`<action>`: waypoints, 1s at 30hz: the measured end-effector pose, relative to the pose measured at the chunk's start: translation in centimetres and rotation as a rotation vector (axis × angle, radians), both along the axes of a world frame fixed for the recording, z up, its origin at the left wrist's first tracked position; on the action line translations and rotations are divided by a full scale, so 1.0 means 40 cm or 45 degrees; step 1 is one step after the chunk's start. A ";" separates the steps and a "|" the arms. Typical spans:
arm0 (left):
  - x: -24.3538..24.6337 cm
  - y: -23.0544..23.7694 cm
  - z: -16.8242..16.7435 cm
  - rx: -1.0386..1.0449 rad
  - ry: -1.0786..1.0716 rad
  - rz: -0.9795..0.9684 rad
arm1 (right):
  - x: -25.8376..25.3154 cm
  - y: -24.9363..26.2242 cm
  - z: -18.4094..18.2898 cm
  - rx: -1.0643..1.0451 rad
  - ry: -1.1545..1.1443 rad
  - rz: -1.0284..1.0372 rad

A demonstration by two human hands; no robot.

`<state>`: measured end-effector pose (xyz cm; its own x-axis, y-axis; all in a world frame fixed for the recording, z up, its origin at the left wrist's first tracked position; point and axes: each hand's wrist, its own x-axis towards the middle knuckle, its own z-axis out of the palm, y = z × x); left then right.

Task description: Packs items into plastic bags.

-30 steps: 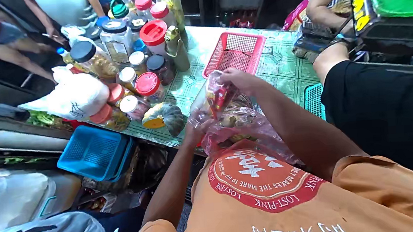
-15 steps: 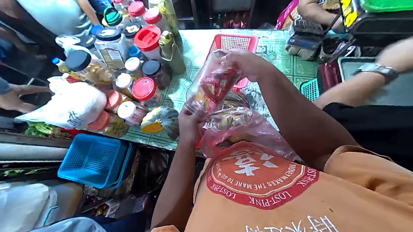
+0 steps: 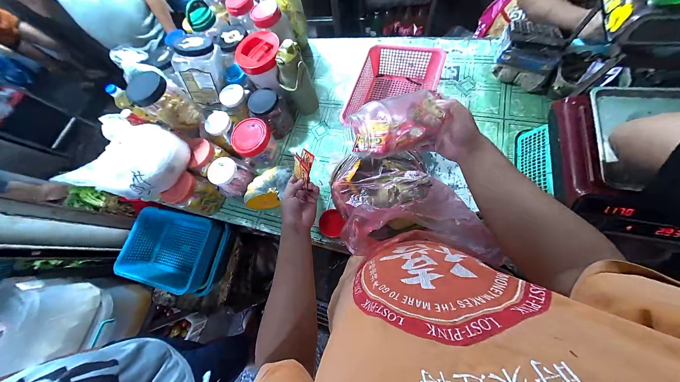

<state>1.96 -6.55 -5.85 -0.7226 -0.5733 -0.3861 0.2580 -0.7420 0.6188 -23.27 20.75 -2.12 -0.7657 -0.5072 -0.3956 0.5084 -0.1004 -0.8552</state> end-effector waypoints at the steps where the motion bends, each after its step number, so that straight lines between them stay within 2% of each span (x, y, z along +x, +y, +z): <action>1: -0.001 -0.012 0.008 -0.113 -0.042 -0.058 | -0.001 0.004 -0.006 0.006 -0.002 0.023; 3: 0.017 -0.041 0.000 -0.549 -0.288 -0.270 | 0.004 0.016 -0.020 -0.005 -0.042 0.049; 5: 0.044 -0.033 -0.055 -1.138 -0.752 -0.393 | 0.011 0.033 -0.026 -0.019 -0.066 0.043; 7: 0.086 0.019 -0.122 -1.661 -1.067 -0.615 | 0.012 0.056 -0.050 -0.068 -0.066 0.050; 9: 0.131 0.088 -0.198 -1.940 -1.188 -0.926 | 0.026 0.076 -0.076 -0.121 -0.112 0.052; 10: 0.143 0.114 -0.236 -1.973 -1.234 -1.056 | 0.039 0.082 -0.085 -0.139 -0.150 0.049; 11: 0.146 0.129 -0.271 -1.985 -1.279 -1.113 | 0.051 0.082 -0.092 -0.143 -0.184 0.054; 14: 0.121 0.135 -0.318 -2.025 -1.334 -1.031 | 0.078 0.064 -0.100 -0.127 -0.219 0.081; 17: 0.102 0.120 -0.280 -1.957 -1.413 -1.058 | 0.087 0.067 -0.107 -0.120 -0.216 0.119; 19: 0.108 0.090 -0.213 -1.772 -1.406 -0.960 | 0.079 0.072 -0.100 -0.127 -0.208 0.137; 22: 0.135 0.052 -0.043 -1.396 -1.081 -0.527 | 0.086 0.075 -0.089 -0.124 -0.215 0.104; 25: 0.112 0.054 0.093 -1.126 -0.512 -0.135 | 0.109 0.046 -0.074 -0.105 -0.254 0.038; 28: 0.040 0.076 0.171 -1.047 -0.168 0.174 | 0.145 -0.008 -0.058 -0.143 -0.257 0.075; 30: -0.006 0.099 0.185 -1.030 -0.113 0.276 | 0.168 -0.040 -0.037 -0.183 -0.286 0.070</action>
<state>1.73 -2.61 1.56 -0.5512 -0.8202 0.1534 0.2689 -0.0005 0.9632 -16.55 19.14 -3.61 -0.6364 -0.6089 -0.4735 0.6920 -0.1796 -0.6992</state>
